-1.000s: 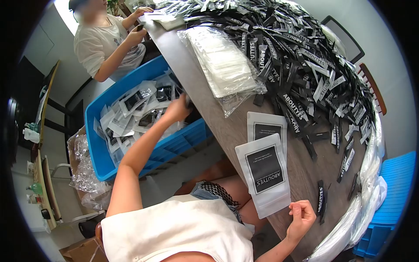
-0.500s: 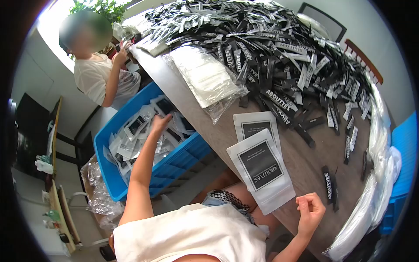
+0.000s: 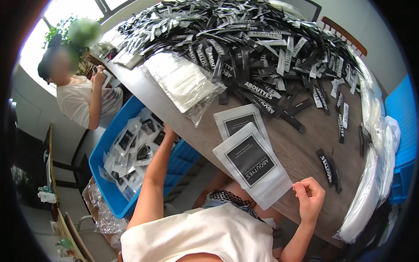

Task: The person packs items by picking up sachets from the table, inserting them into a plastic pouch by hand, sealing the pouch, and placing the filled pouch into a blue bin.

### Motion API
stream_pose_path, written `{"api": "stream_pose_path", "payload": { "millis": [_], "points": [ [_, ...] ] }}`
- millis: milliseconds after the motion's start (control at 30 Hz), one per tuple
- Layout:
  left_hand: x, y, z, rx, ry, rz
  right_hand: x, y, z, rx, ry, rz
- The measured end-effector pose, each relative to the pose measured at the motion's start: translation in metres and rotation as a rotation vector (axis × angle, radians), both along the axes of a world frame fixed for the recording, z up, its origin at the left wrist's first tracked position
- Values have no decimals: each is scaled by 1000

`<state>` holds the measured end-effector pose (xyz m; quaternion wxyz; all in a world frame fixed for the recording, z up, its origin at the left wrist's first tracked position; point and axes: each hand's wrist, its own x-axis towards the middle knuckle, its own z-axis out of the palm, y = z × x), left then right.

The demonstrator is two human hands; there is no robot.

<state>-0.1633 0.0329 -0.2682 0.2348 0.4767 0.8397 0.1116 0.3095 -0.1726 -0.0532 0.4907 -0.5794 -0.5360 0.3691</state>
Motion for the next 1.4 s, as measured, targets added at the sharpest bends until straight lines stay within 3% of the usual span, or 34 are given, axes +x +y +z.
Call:
{"api": "stream_pose_path", "payload": {
  "millis": [200, 467, 600, 633, 733, 800, 867, 900, 967, 1033, 1100, 1167, 1233, 1333, 1367, 1400],
  "points": [
    [-12, 56, -18, -167, 236, -314, -5, 3, 2, -19, -28, -52],
    [-44, 62, -25, -290, 514, -604, 4, -1, 9, 21, -120, -53],
    [-94, 11, -23, -324, 624, -588, 40, -6, 18, 275, -441, -244],
    [-106, -6, -25, -302, 618, -540, 51, -6, 20, 302, -639, -293],
    [-114, -53, -46, -144, 501, -298, 84, 6, 2, 373, -1067, -415],
    [-117, -58, -63, -49, 382, -143, 100, 15, -5, 148, -1114, -323],
    [-129, -42, -49, -57, 250, -211, 110, 23, 2, -42, -1076, -251],
    [-129, -35, -39, 208, 207, -83, 112, 29, 10, -119, -1016, -225],
    [-81, -44, 38, 730, 109, 162, 116, 40, 17, -242, -976, -201],
    [-1, -77, 134, 1228, 134, -153, 115, 54, 17, -260, -1017, -195],
    [55, -100, 191, 1287, 155, -565, 118, 73, 21, -284, -1023, -154],
    [111, -116, 217, 1022, -85, -983, 131, 104, 19, -180, -950, -270],
    [152, -118, 240, 760, 278, -1356, 148, 141, 12, -93, -896, -423],
    [193, -104, 228, 456, 248, -1421, 181, 202, -7, -59, -840, -669],
    [204, -106, 227, 439, 260, -1404, 202, 239, -31, -98, -972, -670],
    [219, -113, 224, 422, 262, -1399, 193, 241, -31, 33, -1014, -805]
  ]
}}
